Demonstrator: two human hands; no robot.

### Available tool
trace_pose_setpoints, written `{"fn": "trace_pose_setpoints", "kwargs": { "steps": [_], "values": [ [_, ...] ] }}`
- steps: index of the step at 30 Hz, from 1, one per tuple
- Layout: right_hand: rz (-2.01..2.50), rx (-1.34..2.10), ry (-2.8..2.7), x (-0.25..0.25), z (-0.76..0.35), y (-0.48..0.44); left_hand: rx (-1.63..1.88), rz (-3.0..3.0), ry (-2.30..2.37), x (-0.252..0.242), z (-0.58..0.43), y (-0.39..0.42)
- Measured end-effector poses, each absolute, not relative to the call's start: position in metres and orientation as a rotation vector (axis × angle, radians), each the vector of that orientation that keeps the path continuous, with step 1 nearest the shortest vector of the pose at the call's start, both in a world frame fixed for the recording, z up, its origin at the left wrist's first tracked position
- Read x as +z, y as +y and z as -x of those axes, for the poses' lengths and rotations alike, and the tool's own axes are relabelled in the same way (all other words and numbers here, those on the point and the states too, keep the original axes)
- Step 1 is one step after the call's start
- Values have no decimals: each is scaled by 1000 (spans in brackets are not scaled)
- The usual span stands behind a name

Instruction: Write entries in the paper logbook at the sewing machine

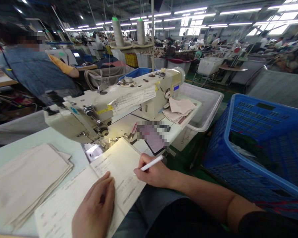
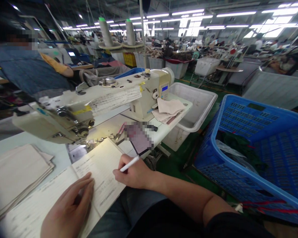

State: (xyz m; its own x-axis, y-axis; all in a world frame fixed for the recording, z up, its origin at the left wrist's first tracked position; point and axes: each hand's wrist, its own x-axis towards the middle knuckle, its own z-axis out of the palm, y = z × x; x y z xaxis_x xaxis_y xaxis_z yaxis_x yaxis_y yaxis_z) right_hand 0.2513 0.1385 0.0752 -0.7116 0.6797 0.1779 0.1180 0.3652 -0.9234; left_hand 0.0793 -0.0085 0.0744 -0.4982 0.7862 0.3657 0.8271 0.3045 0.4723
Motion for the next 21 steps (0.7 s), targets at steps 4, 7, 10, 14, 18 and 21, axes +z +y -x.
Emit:
{"fn": "trace_pose_setpoints", "kwargs": {
  "steps": [4, 7, 10, 14, 18, 21],
  "values": [
    [668, 1350, -2062, 74, -251, 139, -953, 1536, -2462, 74, -79, -9],
    [660, 1350, -2062, 73, -251, 138, -948, 1543, -2455, 73, -78, -10],
    [663, 1335, -2061, 71, -250, 138, -947, 1565, -2450, 73, -77, -10],
    [672, 1319, -2072, 70, -250, 138, -949, 1585, -2436, 72, -77, -11],
    [659, 1325, -2064, 70, -250, 138, -958, 1569, -2428, 71, -77, -11],
    [663, 1329, -2068, 72, -250, 138, -944, 1577, -2458, 71, -77, -12]
  ]
}}
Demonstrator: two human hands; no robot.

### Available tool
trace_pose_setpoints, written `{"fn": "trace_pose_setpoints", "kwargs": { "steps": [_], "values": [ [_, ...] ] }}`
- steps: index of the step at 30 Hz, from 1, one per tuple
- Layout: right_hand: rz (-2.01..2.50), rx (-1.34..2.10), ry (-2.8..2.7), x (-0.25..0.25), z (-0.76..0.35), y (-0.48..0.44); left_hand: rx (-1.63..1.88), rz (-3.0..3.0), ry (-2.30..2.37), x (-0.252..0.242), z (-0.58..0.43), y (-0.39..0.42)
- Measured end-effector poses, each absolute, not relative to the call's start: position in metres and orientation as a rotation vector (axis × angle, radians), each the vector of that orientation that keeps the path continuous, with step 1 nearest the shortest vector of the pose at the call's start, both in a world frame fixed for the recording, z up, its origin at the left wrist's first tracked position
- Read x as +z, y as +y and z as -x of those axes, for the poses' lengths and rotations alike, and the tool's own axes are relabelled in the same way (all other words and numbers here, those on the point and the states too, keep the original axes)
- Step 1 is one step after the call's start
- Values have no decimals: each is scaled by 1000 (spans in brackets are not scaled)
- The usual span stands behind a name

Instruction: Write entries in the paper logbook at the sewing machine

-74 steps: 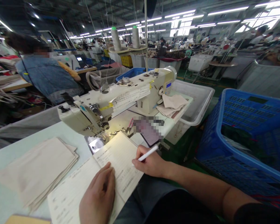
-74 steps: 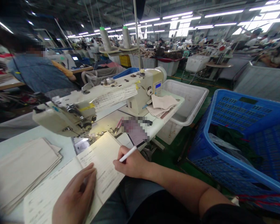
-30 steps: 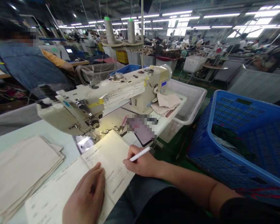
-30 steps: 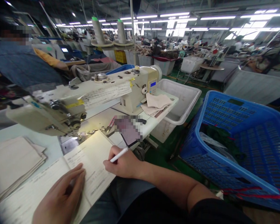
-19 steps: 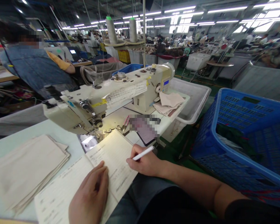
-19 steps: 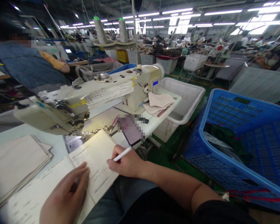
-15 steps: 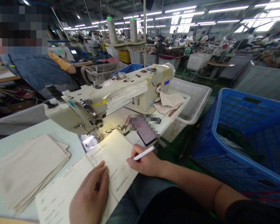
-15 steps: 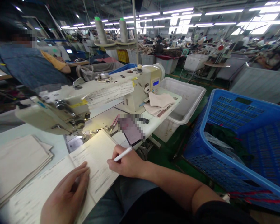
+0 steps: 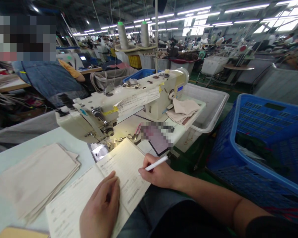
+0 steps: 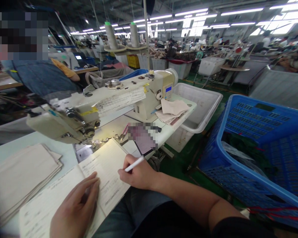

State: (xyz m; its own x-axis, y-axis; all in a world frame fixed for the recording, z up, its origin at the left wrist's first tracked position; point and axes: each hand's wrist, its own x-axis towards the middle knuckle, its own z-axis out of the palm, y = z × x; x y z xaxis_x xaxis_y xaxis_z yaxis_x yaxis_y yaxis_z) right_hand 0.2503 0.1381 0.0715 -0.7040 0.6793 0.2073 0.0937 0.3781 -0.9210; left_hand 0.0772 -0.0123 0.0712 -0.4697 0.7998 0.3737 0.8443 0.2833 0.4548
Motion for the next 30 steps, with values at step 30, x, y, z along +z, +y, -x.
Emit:
{"fn": "trace_pose_setpoints", "kwargs": {
  "steps": [30],
  "values": [
    [688, 1244, -2110, 73, -250, 137, -985, 1536, -2439, 69, -77, -9]
  ]
}}
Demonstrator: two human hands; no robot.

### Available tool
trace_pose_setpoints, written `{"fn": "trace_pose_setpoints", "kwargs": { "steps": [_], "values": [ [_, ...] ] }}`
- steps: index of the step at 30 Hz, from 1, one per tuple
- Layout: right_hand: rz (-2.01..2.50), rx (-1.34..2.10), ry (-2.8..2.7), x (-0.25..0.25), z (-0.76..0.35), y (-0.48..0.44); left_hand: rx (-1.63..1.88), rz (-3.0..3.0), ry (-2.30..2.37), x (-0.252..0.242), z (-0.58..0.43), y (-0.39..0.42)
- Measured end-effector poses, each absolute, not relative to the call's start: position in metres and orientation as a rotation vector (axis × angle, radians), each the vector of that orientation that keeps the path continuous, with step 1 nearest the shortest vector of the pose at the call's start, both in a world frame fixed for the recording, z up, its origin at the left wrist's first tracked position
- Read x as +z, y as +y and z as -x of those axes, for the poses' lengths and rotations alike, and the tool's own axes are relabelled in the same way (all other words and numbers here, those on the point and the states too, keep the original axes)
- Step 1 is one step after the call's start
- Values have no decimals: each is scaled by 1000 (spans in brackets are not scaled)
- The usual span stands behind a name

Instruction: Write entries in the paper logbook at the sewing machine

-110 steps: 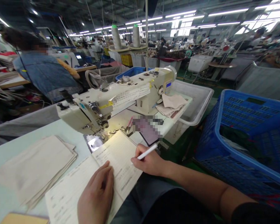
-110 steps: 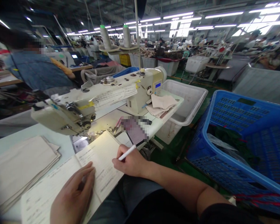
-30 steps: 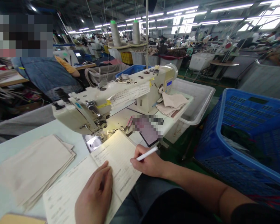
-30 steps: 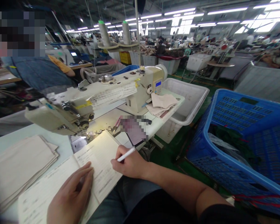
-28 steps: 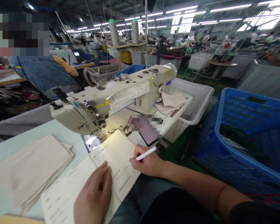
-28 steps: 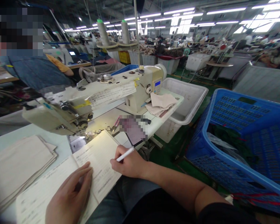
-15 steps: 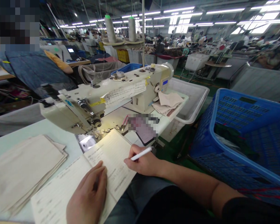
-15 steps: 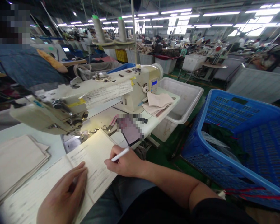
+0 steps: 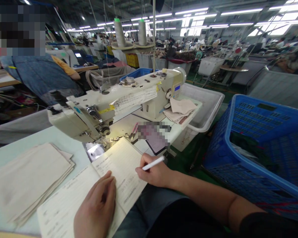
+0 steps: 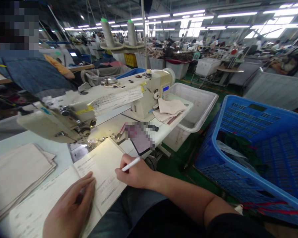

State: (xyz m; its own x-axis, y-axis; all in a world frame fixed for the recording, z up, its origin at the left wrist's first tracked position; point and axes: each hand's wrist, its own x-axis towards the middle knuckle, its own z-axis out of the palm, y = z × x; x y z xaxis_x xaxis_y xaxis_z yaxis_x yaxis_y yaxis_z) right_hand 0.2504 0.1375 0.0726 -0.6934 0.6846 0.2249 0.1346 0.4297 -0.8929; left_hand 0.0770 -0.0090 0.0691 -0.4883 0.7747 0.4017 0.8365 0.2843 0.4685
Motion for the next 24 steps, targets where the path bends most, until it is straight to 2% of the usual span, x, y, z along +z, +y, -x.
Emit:
{"fn": "trace_pose_setpoints", "kwargs": {
  "steps": [5, 18, 24],
  "values": [
    [667, 1131, -2171, 72, -249, 136, -967, 1536, -2451, 72, -78, -10],
    [662, 1215, -2085, 72, -249, 139, -966, 1526, -2532, 71, -77, -9],
    [652, 1100, -2142, 71, -247, 138, -983, 1520, -2541, 73, -78, -8]
  ]
}}
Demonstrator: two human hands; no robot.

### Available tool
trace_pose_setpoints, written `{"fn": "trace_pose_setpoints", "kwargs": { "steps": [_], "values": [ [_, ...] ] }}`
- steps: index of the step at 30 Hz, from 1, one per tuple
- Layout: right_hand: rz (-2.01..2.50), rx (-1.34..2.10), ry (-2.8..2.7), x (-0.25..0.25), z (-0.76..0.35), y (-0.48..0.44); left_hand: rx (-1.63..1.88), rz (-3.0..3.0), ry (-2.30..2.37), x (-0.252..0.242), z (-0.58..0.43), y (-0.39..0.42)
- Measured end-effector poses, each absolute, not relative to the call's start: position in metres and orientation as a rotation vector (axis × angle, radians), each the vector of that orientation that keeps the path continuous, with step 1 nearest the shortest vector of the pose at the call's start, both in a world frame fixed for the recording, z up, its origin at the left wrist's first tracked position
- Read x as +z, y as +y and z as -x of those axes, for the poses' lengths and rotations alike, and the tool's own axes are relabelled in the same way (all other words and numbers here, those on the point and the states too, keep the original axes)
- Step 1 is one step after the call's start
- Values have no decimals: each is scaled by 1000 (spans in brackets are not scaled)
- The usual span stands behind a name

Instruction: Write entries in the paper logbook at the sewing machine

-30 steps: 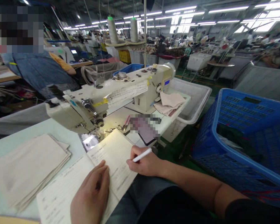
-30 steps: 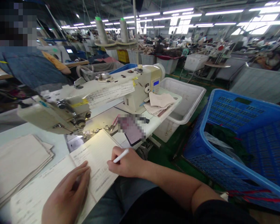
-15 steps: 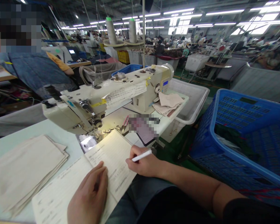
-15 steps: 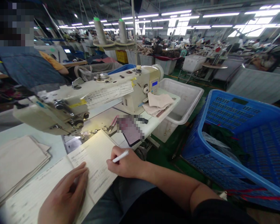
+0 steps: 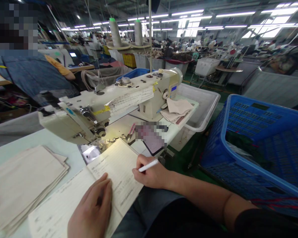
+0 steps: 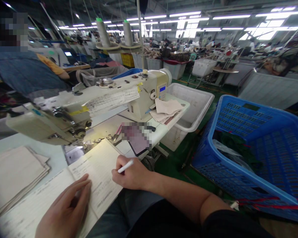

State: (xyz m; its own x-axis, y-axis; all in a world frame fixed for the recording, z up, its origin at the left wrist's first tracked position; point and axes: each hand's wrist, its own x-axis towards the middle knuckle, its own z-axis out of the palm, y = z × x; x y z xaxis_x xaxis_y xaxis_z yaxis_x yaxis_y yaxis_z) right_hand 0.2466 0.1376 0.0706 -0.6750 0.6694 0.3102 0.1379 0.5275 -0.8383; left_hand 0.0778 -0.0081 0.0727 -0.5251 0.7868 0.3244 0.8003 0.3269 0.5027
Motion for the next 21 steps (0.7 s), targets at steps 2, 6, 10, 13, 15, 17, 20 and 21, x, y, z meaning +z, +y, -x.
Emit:
{"fn": "trace_pose_setpoints", "kwargs": {
  "steps": [2, 6, 10, 13, 15, 17, 20, 21],
  "values": [
    [660, 1093, -2152, 71, -246, 138, -987, 1518, -2548, 72, -78, -9],
    [678, 1102, -2185, 71, -247, 138, -988, 1511, -2562, 73, -78, -9],
    [666, 1168, -2138, 71, -248, 140, -981, 1496, -2581, 74, -80, -7],
    [664, 1200, -2068, 72, -250, 142, -994, 1486, -2591, 74, -79, -7],
    [672, 1199, -2060, 72, -251, 143, -997, 1495, -2598, 74, -79, -8],
    [676, 1196, -2070, 72, -252, 143, -1002, 1488, -2610, 75, -79, -9],
    [694, 1205, -2089, 73, -251, 142, -1017, 1475, -2627, 75, -78, -9],
    [700, 1208, -2093, 73, -251, 141, -1020, 1476, -2632, 75, -78, -9]
  ]
}}
